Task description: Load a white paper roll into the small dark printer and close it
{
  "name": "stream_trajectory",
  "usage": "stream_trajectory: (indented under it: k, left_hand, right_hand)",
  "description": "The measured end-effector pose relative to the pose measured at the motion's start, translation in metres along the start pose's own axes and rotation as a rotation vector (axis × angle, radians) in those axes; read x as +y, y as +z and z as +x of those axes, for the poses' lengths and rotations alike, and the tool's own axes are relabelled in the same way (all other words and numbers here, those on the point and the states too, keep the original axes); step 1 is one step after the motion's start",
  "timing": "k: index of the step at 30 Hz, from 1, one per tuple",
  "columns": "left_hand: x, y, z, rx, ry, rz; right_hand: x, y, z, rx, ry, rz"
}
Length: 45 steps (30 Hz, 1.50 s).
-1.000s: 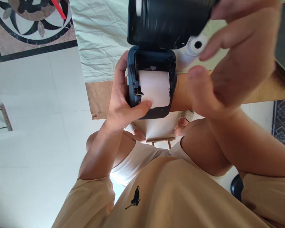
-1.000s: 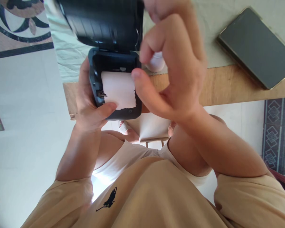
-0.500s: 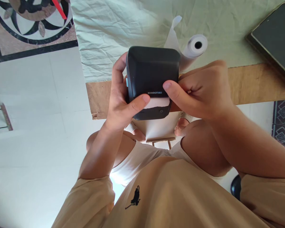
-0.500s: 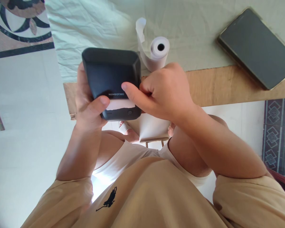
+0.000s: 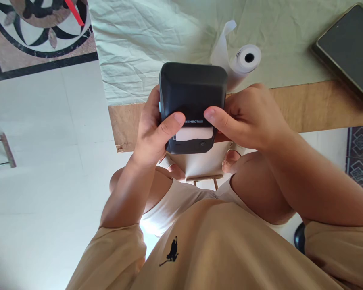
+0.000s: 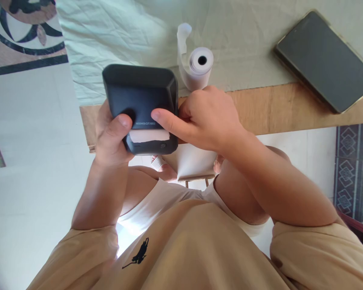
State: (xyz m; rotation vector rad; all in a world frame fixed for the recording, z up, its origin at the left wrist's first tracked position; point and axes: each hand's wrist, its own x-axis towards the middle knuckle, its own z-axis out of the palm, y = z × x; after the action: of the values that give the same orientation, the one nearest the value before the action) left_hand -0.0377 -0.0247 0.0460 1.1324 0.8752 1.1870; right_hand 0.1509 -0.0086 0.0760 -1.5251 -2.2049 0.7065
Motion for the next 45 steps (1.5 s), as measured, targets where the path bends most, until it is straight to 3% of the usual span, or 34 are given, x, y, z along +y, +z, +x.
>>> stream_trajectory:
  k: [10,32,35,45]
  left_hand:
    - [-0.004,0.005,0.001,0.109,-0.034,-0.046]
    - [-0.009,0.0,0.002,0.076,0.027,-0.032]
    - [-0.011,-0.003,0.002,0.029,0.05,-0.049]
    - [-0.007,-0.002,0.001,0.032,0.014,-0.053]
  right_hand:
    - [0.003,0.0,0.002,-0.038,0.013,-0.012]
    - [0.001,0.0,0.004,-0.071,0.072,-0.004]
    - [0.0,0.0,0.004,-0.076,0.084,-0.019]
    - [-0.003,0.0,0.005,-0.113,0.136,-0.07]
